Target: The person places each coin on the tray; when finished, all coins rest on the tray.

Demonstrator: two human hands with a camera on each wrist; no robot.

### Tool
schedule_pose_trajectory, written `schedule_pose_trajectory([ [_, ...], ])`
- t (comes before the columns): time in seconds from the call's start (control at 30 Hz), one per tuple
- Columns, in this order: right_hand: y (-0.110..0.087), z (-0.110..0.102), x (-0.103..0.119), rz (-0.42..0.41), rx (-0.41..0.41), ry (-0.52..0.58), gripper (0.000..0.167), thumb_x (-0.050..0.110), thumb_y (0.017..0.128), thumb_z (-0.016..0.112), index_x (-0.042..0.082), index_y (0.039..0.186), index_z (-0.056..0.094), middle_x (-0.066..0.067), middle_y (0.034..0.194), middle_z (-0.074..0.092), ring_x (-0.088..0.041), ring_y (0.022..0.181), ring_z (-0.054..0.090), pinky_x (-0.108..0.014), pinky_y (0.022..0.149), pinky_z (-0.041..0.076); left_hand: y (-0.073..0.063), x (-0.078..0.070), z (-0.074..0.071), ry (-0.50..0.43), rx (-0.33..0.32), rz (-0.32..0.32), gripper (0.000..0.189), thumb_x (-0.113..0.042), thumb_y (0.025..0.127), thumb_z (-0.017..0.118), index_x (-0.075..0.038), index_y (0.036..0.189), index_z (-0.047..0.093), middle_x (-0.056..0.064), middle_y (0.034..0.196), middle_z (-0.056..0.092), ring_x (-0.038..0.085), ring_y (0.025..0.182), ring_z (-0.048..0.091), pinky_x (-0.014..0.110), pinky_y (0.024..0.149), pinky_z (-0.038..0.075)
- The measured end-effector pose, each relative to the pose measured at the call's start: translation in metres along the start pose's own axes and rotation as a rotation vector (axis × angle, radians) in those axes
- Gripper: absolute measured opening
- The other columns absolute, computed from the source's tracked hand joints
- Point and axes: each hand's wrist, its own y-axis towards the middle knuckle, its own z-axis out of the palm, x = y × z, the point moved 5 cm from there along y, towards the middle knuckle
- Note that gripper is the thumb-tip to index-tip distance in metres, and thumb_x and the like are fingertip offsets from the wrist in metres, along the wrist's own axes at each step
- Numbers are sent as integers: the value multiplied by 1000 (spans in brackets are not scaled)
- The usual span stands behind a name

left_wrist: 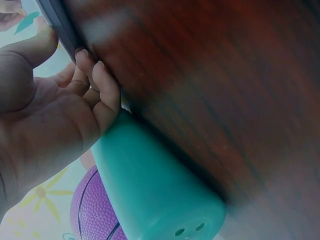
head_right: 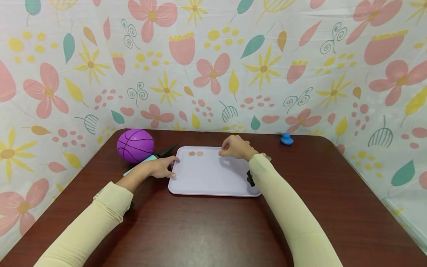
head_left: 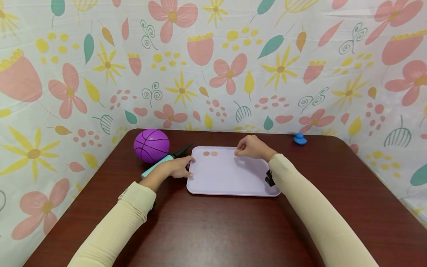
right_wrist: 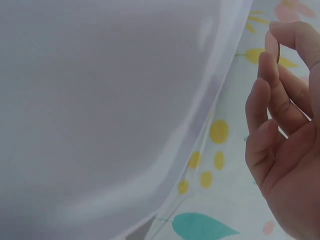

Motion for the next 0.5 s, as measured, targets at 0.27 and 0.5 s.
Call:
schedule_pose_trajectory([
  [0.27, 14, 12, -2, 94, 55, -34, 17, 32, 82, 79, 16, 87, 78, 5, 80, 71, -16, 83, 62, -77, 90, 24, 0, 0, 0, 11, -4, 4, 64, -23, 95, 69, -5, 147, 37, 17, 130, 53, 25, 111, 51, 37, 99, 42],
  [0.5, 26, 26, 3, 38, 102, 10, 18, 23, 83, 80, 7, 90, 77, 0, 83, 72, -13, 78, 65, -31, 75, 53, 1, 0, 1, 16, -6, 9, 64, -23, 95, 69, -4, 147, 36, 17, 131, 53, 25, 114, 50, 38, 103, 40],
])
